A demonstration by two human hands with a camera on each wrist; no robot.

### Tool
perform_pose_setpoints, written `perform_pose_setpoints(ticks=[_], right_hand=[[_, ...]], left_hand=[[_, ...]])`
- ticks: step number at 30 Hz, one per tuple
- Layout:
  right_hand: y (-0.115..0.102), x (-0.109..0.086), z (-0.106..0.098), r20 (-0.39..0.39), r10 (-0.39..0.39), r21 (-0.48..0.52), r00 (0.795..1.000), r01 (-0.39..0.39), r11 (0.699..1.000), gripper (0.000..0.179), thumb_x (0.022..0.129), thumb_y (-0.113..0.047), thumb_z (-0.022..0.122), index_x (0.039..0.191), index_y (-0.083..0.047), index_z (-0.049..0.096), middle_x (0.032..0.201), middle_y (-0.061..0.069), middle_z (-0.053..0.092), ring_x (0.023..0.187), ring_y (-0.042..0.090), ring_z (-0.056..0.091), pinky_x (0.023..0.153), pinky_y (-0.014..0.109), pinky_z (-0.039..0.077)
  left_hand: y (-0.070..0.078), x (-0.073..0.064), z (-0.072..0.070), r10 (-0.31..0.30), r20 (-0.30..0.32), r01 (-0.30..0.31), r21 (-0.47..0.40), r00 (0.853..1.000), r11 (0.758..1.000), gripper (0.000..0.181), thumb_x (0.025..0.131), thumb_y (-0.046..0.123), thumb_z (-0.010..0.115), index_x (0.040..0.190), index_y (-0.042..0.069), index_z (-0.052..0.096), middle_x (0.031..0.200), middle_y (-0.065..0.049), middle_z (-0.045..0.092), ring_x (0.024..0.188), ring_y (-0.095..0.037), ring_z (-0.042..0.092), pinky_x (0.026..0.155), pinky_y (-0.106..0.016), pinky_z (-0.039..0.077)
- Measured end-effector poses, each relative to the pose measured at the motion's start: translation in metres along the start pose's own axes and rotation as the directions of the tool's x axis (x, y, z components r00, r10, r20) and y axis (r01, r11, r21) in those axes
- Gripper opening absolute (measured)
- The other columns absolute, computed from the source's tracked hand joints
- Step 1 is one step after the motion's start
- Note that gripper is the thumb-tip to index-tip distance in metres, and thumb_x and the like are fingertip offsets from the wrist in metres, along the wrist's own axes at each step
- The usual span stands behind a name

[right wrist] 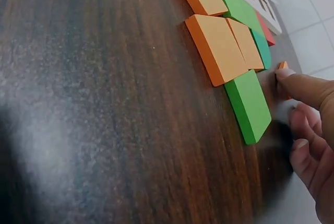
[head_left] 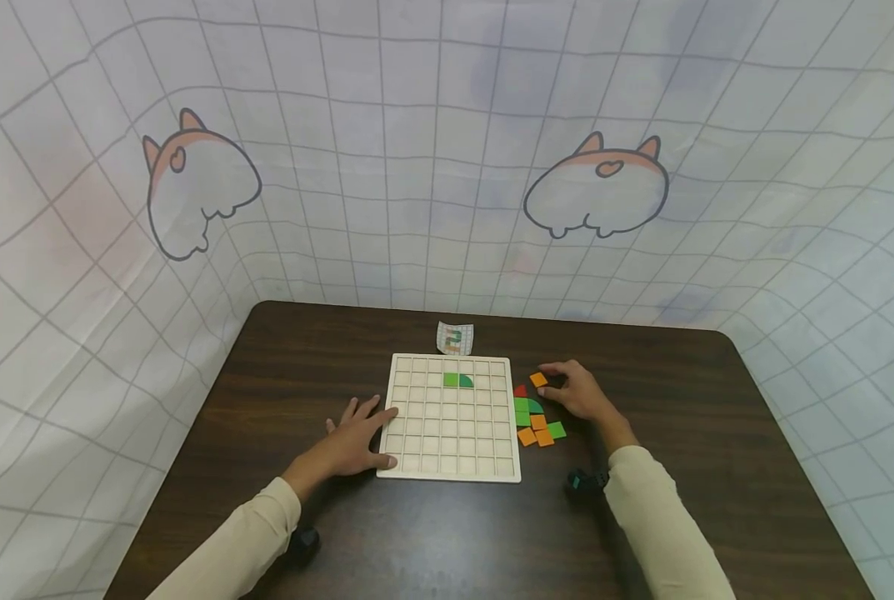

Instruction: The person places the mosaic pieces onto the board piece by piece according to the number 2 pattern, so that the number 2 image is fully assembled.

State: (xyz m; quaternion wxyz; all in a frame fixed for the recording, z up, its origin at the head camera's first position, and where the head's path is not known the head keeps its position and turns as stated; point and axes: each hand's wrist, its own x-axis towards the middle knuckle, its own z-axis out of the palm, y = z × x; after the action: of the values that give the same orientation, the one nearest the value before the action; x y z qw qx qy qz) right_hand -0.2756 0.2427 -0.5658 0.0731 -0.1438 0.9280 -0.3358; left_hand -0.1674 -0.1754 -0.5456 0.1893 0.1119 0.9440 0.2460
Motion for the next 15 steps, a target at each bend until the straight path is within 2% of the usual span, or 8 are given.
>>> perform_pose_setpoints(ticks=[4, 8, 11, 15], right_hand=[[0.0037, 0.0041, 0.0019, 0.014, -0.073, -0.027, 0.997, 0.073, 0.997, 0.048, 0.094, -0.014, 0.072, 0.138, -0.001, 0.059, 0.13, 0.024, 0.058, 0.113, 0.038, 0.054, 0.098, 0.058, 0.044], [0.0056, 0.0086, 0.002, 0.046, -0.132, -0.05, 0.99, 0.135, 0.99, 0.049, 0.094, -0.013, 0.071, 0.139, 0.002, 0.057, 0.133, 0.026, 0.06, 0.121, 0.043, 0.054, 0.103, 0.061, 0.043], [0.0045, 0.0103, 0.0016, 0.059, -0.124, -0.055, 0.991, 0.128, 0.99, 0.047, 0.094, -0.014, 0.071, 0.138, 0.0, 0.059, 0.134, 0.025, 0.061, 0.123, 0.043, 0.054, 0.104, 0.061, 0.043], [0.002, 0.0094, 0.0018, 0.051, -0.062, -0.063, 0.997, 0.065, 0.996, 0.044, 0.094, -0.018, 0.072, 0.135, -0.004, 0.064, 0.131, 0.022, 0.061, 0.12, 0.041, 0.054, 0.103, 0.06, 0.042]], left_hand=[[0.0003, 0.0, -0.0004, -0.001, -0.003, 0.001, 0.004, 1.0, 1.0, 0.082, 0.085, 0.039, 0.081, 0.154, 0.021, 0.041, 0.166, -0.019, 0.02, 0.15, -0.055, 0.009, 0.102, -0.086, 0.012], [0.0005, -0.0002, -0.0002, -0.004, -0.001, 0.004, 0.003, 1.0, 1.0, 0.082, 0.085, 0.039, 0.081, 0.154, 0.021, 0.041, 0.166, -0.019, 0.02, 0.15, -0.055, 0.009, 0.102, -0.086, 0.012], [0.0008, -0.0005, -0.0004, -0.003, 0.0, 0.003, 0.004, 1.0, 1.0, 0.082, 0.085, 0.039, 0.081, 0.155, 0.021, 0.041, 0.166, -0.019, 0.02, 0.15, -0.055, 0.008, 0.102, -0.086, 0.012], [0.0017, -0.001, -0.0013, -0.005, 0.0, 0.005, 0.0, 1.0, 1.0, 0.082, 0.085, 0.039, 0.081, 0.155, 0.021, 0.041, 0.166, -0.019, 0.02, 0.15, -0.055, 0.008, 0.103, -0.085, 0.012]])
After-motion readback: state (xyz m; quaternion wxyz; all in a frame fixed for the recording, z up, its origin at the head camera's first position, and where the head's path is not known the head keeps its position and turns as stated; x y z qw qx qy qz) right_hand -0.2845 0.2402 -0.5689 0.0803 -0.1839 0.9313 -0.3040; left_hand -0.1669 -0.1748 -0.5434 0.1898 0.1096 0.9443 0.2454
